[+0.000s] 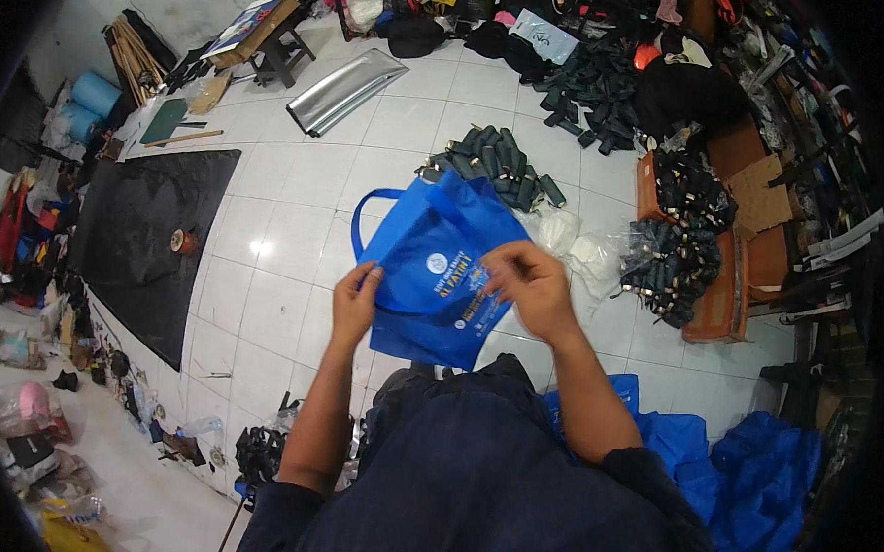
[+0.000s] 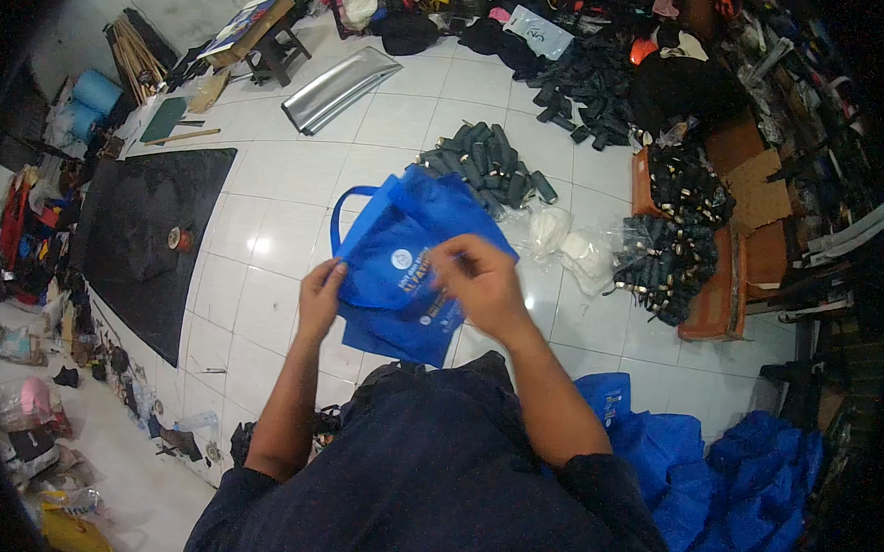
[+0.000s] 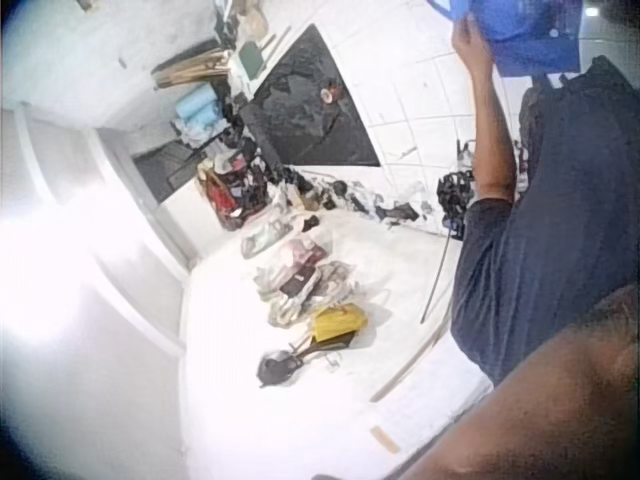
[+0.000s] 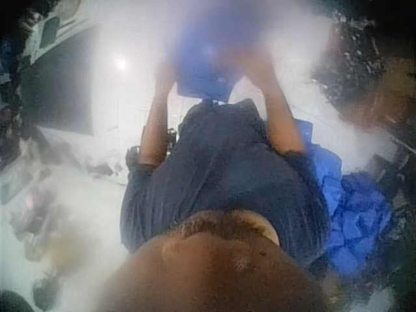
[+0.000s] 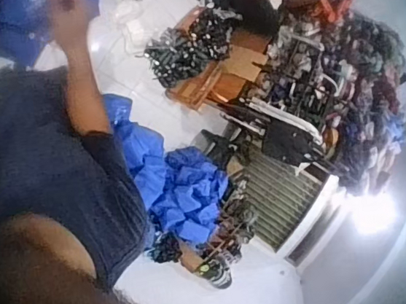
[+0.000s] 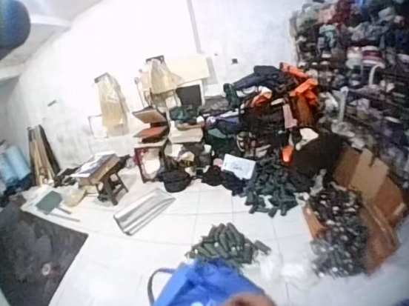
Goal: The person picks up blue tote bags from a pile, folds them neatly, and stacks them. The person then sits on the floor and spreads out a large black fabric sheet.
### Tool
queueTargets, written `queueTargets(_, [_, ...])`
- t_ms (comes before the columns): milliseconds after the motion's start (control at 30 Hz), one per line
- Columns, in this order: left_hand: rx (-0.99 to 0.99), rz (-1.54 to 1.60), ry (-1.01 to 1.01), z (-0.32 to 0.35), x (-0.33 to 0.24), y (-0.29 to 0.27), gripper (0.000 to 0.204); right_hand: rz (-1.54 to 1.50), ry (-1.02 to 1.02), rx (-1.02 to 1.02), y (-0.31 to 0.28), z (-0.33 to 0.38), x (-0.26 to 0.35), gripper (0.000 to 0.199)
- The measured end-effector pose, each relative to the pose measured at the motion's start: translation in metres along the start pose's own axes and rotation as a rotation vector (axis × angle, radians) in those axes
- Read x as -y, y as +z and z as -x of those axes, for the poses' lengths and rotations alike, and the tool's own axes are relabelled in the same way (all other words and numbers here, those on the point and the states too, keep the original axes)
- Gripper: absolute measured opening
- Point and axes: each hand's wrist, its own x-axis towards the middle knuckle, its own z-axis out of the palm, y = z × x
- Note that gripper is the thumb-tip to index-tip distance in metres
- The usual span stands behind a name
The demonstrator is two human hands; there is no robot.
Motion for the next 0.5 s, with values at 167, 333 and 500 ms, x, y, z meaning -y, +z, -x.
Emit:
queueTargets(167, [0.146,0.233,-0.107,-0.034,0.01,-0.029,0.026,0.522,0.127,-0.356,-0.104,-0.017,-0.109,0.055])
queueTargets(333, [0.165,0.301,-0.131,-0.039,0.004,-0.068,0.024,0.239,0.338,-0.229,-0.048,-0.023,-0.136,0.066])
queueTargets(500, [0.149,0.274,-0.11,-0.043,-0.002,-0.1,0.024,-0.041,0.273,-0.228,-0.036,-0.039,-0.141,0.032])
